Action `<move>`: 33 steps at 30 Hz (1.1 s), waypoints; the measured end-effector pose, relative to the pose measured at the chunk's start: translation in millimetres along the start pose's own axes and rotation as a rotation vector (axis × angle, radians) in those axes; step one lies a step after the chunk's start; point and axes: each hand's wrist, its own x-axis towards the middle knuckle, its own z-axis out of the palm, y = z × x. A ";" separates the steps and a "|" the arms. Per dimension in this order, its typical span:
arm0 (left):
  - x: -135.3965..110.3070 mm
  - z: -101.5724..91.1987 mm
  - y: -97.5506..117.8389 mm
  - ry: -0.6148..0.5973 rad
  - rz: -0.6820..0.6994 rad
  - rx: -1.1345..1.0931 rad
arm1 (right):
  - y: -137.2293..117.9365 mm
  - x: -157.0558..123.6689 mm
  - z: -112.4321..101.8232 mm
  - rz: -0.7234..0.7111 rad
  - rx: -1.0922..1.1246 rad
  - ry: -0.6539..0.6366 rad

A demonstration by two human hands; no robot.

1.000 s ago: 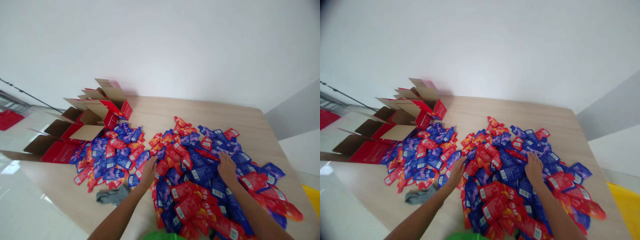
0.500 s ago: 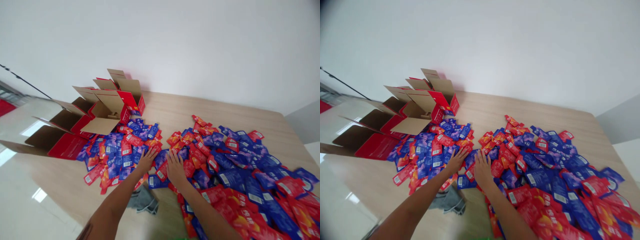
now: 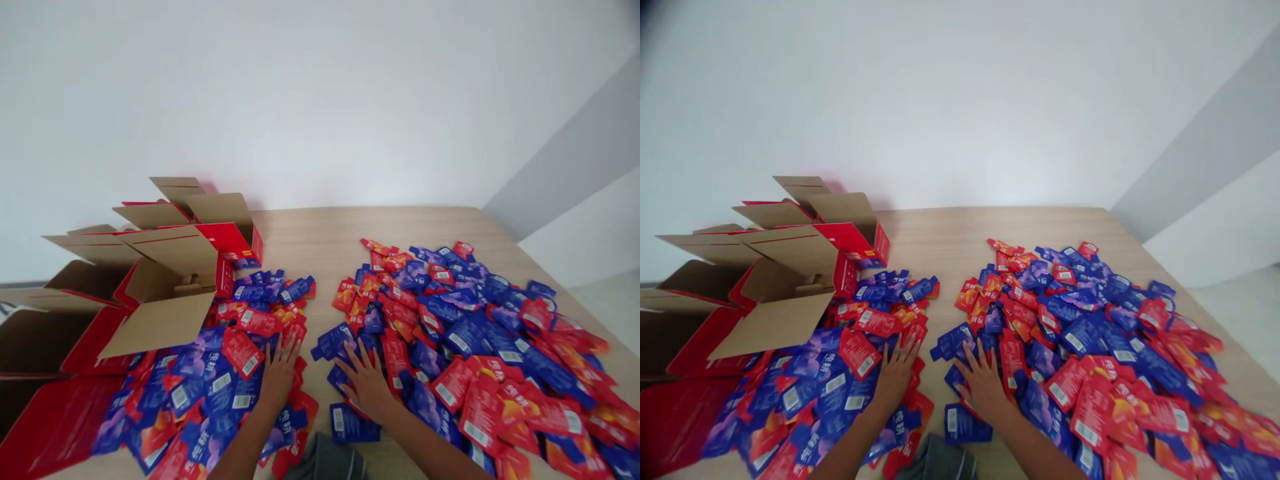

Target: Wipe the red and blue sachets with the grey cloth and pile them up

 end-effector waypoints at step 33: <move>119.3 13.0 214.4 0.004 0.148 -0.508 | 255.0 172.0 -83.8 0.134 -0.271 0.046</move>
